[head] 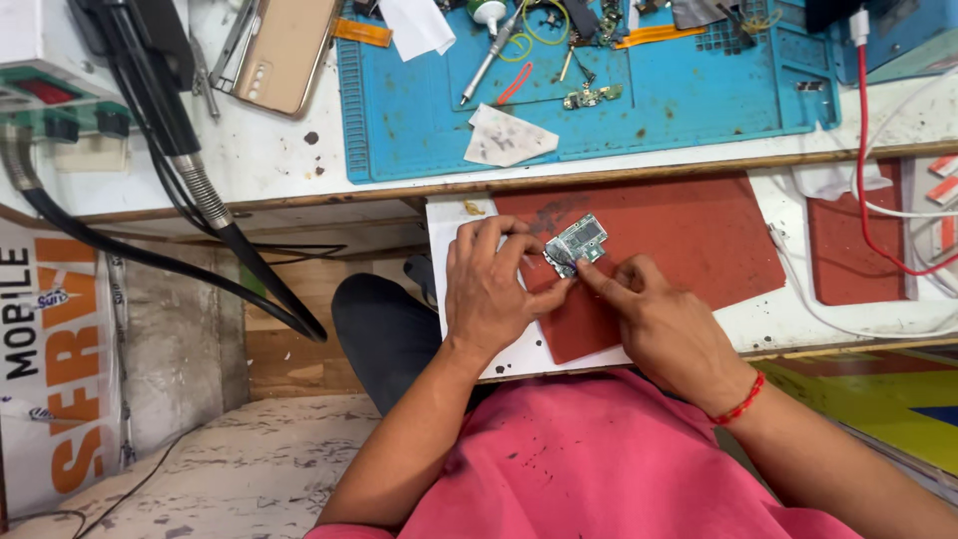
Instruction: The person scrubs a small green circuit board with a toothbrush on a red mat. They then use a black air blower to remove debris from the board's surface.
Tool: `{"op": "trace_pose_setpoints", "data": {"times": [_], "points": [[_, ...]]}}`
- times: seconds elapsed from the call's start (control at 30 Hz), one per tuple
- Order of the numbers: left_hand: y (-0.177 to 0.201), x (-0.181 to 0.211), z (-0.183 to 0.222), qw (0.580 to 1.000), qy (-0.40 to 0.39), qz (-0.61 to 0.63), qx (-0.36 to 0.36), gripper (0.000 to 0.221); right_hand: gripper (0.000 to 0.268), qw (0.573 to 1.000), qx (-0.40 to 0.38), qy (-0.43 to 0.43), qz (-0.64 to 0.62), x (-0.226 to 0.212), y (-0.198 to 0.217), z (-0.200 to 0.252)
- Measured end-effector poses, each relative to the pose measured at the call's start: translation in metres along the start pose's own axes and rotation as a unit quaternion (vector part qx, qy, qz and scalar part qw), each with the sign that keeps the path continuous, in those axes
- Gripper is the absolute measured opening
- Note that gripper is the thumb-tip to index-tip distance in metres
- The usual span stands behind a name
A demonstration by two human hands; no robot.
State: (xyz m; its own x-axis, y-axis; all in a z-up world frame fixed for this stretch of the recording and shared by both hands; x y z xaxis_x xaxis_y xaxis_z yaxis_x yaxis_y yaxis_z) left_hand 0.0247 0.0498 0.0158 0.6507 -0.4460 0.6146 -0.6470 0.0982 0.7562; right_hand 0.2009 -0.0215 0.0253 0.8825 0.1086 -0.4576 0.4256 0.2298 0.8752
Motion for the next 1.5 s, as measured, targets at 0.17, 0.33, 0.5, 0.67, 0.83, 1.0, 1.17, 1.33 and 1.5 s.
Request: {"op": "trace_pose_setpoints", "data": {"times": [0.17,0.33,0.5,0.67,0.83,1.0,1.17,1.33,1.5], "points": [[0.0,0.0,0.002,1.0,-0.007,-0.002,0.012,0.043,0.06,1.0,0.02,-0.019,0.006,0.007,0.001,0.0],[0.0,0.0,0.0,1.0,0.0,0.01,0.005,0.043,0.055,0.997,0.049,-0.049,0.022,0.015,0.006,-0.003],[0.0,0.0,0.001,1.0,0.004,0.009,-0.001,0.041,0.059,0.995,0.095,-0.011,0.032,0.008,0.011,-0.002],[0.0,0.0,0.003,1.0,0.003,0.007,0.006,0.041,0.061,0.998,-0.005,-0.046,0.036,0.003,0.003,-0.001],[-0.001,-0.002,0.004,1.0,-0.008,0.02,0.015,0.044,0.067,0.998,0.046,-0.013,0.031,0.011,0.006,0.004],[0.001,-0.005,0.0,1.0,-0.016,0.006,0.023,0.046,0.063,0.995,0.06,-0.068,0.031,0.014,0.011,0.007],[-0.001,-0.005,0.007,1.0,-0.021,0.008,0.011,0.046,0.065,1.0,0.025,0.006,-0.006,0.001,0.006,0.006],[-0.007,-0.012,0.004,0.999,-0.024,-0.031,0.016,0.052,0.061,0.998,0.045,0.0,0.042,0.011,0.003,-0.004],[0.006,0.001,0.0,0.999,-0.032,0.001,0.025,0.052,0.056,0.997,0.021,-0.072,0.011,0.014,0.017,-0.018]]}}
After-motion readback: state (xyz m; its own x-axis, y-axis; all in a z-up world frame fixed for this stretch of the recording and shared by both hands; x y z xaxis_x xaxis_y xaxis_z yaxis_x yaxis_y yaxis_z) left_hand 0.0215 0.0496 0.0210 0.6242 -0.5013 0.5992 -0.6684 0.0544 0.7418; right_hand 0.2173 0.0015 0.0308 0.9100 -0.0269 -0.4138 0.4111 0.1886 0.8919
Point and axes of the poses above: each hand's wrist, its own z-axis away from the middle knuckle, its own y-axis out of the back of the hand, x = y × z, the point moved 5 cm from there along -z, towards the middle knuckle, and after that the axes turned 2 degrees about -x, right-handed, at the moved point
